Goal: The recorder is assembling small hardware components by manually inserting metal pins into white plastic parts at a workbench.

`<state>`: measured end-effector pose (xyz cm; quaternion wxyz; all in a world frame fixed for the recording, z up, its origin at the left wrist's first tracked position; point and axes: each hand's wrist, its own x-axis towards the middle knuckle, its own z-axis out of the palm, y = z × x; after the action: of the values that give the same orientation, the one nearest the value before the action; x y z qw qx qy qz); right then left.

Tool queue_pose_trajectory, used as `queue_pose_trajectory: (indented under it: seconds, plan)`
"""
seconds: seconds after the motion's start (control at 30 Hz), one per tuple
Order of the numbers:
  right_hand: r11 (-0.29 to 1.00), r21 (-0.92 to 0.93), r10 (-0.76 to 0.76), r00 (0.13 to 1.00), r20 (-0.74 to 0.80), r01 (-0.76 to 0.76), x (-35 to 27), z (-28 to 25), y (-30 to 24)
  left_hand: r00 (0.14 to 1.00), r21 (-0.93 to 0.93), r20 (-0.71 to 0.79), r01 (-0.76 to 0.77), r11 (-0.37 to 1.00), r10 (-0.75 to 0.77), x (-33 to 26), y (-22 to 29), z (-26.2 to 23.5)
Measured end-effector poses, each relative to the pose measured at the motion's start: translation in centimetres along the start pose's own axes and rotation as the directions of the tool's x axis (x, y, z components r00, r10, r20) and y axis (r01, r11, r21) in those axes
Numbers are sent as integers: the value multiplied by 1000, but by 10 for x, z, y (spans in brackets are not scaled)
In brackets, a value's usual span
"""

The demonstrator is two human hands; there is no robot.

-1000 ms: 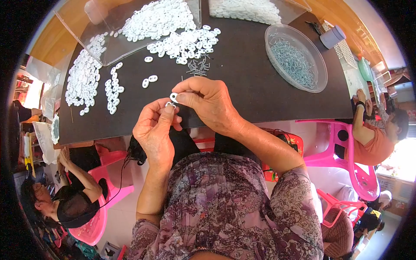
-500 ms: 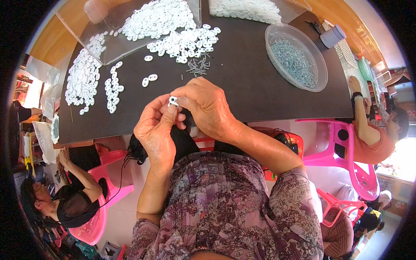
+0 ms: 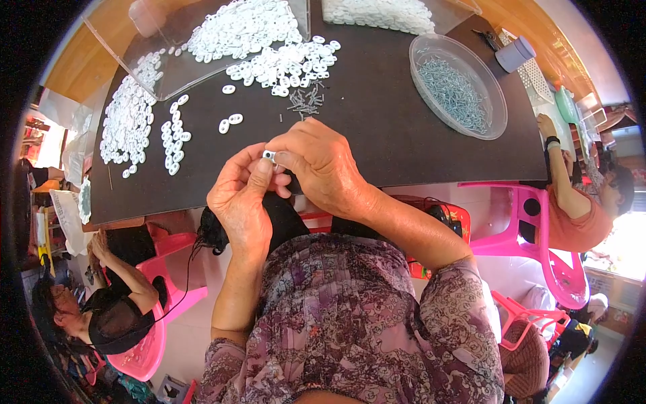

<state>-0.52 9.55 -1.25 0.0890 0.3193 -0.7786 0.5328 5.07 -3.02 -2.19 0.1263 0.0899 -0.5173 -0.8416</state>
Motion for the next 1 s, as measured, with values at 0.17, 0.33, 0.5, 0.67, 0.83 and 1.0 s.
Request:
queue_pose_trajectory:
  seconds: [0.17, 0.33, 0.5, 0.67, 0.83, 1.0]
  plan:
    - [1000, -7, -12, 1000, -13, 11, -5, 0, 0, 999, -6, -9, -45, 999, 45, 4, -3, 1]
    - [997, -72, -28, 999, -36, 25, -8, 1, 2, 997, -62, -58, 44, 997, -48, 5, 0, 8]
    - [975, -170, -161, 983, -89, 144, -7, 1, 7, 997, -17, -35, 64, 998, -64, 5, 1, 6]
    - [996, -74, -57, 993, -103, 50, -17, 3, 4, 1000, 12, -22, 18, 1000, -18, 0, -5, 1]
    - [998, -27, -66, 992, -104, 64, -19, 1, 4, 1000, 40, 19, -20, 999, 19, -3, -1, -1]
    - [998, 71, 10, 992, -124, -2, -20, 1, -10, 997, 57, 46, -59, 997, 56, -9, -1, -1]
